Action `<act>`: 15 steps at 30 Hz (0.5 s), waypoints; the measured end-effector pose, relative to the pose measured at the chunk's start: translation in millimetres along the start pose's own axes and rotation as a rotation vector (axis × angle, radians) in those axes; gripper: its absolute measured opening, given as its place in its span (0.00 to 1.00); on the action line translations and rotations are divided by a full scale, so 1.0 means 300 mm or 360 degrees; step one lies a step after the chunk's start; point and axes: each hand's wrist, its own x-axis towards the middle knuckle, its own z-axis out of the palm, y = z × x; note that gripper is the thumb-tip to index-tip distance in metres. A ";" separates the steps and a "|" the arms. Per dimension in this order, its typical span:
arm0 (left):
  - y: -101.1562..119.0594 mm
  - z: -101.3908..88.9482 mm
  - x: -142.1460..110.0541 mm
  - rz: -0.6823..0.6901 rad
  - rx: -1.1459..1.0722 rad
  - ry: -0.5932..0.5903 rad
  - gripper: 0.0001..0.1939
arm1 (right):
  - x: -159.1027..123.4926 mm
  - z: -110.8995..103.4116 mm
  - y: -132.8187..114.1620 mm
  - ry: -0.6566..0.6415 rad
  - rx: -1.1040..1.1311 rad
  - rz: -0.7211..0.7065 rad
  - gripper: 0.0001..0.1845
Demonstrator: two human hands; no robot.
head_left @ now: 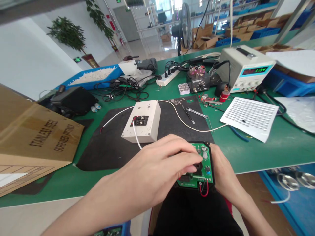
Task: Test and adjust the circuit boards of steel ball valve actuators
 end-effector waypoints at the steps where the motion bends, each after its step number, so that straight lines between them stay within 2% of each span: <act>1: -0.003 -0.003 -0.004 -0.0017 -0.0024 -0.0021 0.15 | 0.001 0.000 0.001 0.0001 -0.0005 -0.0001 0.37; 5: -0.009 -0.003 -0.012 -0.0043 -0.0047 -0.0032 0.18 | 0.001 0.003 0.003 0.0025 -0.0025 -0.0029 0.34; 15: -0.010 0.001 -0.005 -0.0003 -0.0004 0.0031 0.16 | 0.008 0.000 -0.012 0.0032 -0.0023 0.0011 0.29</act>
